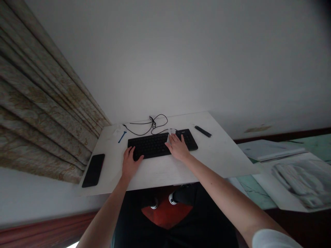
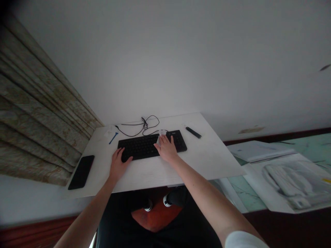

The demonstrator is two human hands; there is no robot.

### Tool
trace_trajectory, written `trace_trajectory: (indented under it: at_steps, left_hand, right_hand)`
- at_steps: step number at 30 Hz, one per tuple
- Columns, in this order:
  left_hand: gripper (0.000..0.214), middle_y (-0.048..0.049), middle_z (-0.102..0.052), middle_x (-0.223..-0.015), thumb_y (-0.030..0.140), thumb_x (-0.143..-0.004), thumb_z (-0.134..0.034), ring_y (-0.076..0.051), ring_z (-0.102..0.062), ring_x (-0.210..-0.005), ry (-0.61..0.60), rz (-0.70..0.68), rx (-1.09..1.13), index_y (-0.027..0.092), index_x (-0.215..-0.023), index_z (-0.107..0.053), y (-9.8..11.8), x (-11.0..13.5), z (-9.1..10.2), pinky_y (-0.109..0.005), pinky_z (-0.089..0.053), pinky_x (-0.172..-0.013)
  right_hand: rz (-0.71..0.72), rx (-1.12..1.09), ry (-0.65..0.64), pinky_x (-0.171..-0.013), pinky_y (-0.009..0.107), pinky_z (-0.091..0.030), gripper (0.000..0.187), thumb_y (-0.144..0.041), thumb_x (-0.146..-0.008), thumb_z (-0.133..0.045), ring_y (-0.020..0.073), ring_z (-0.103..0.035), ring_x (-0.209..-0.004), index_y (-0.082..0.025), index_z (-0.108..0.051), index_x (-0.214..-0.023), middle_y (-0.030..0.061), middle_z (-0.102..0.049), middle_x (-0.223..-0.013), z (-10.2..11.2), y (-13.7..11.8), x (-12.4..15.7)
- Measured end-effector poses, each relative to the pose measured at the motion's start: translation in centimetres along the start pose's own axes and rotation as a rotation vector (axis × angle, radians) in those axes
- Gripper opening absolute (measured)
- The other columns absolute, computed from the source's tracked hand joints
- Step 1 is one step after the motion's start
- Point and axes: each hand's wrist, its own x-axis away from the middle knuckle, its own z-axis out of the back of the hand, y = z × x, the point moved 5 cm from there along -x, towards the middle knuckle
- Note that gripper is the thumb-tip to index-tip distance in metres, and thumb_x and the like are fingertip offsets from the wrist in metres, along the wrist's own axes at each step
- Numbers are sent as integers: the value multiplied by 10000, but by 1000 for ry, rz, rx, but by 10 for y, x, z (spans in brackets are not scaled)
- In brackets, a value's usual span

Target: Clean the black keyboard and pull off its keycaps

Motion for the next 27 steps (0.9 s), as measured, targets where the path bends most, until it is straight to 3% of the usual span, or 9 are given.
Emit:
trace_trajectory:
  at_steps: [3, 10, 13, 20, 23, 27]
  left_hand:
    - [633, -138, -493, -1462, 444, -834, -699, -325, -422, -1405, 6, 6, 18, 221, -1399, -523, -2, 0, 0, -539, -353, -1190]
    - [637, -142, -489, -1461, 426, -824, -706, -337, -416, -1407, 29, -6, 19, 222, -1399, -521, 0, -2, -3, -546, -355, -1187]
    - [644, -146, -489, -1459, 429, -826, -704, -337, -417, -1403, 29, -13, 9, 219, -1404, -513, 1, -2, -2, -550, -358, -1183]
    - [625, -147, -495, -1448, 453, -837, -693, -325, -439, -1386, 15, -6, 16, 208, -1386, -526, -2, -2, 0, -536, -359, -1186]
    - [629, -136, -496, -1447, 447, -825, -707, -323, -439, -1388, 13, 8, 47, 228, -1386, -527, -4, -2, 0, -536, -359, -1187]
    - [626, -131, -493, -1448, 440, -824, -708, -320, -432, -1393, 16, 10, 54, 233, -1387, -526, -3, -2, -1, -534, -353, -1190]
  right_hand:
    - [6, 0, -14, -1209, 606, -103, 725, -548, -1044, -168, 310, -266, -1508, -61, -416, -1520, 216, -413, -1561, 3, 3, 9]
    - [92, 17, -45, -1218, 581, -114, 679, -532, -1040, -202, 292, -264, -1511, -120, -401, -1542, 180, -399, -1579, 6, 6, 66]
    - [58, 8, -35, -1212, 595, -120, 683, -537, -1039, -192, 303, -265, -1510, -126, -404, -1542, 180, -400, -1579, 6, 5, 55]
    - [-27, 23, -28, -1200, 618, -118, 727, -536, -1039, -151, 322, -288, -1497, -60, -422, -1516, 213, -431, -1549, 5, 24, -9]
    - [-72, 42, -12, -1199, 606, -133, 726, -531, -1037, -127, 318, -303, -1492, -75, -427, -1516, 206, -433, -1550, 8, 43, -2]
    - [-91, 69, 10, -1199, 596, -142, 710, -517, -1035, -133, 319, -299, -1493, -90, -411, -1529, 195, -402, -1574, 12, 58, 30]
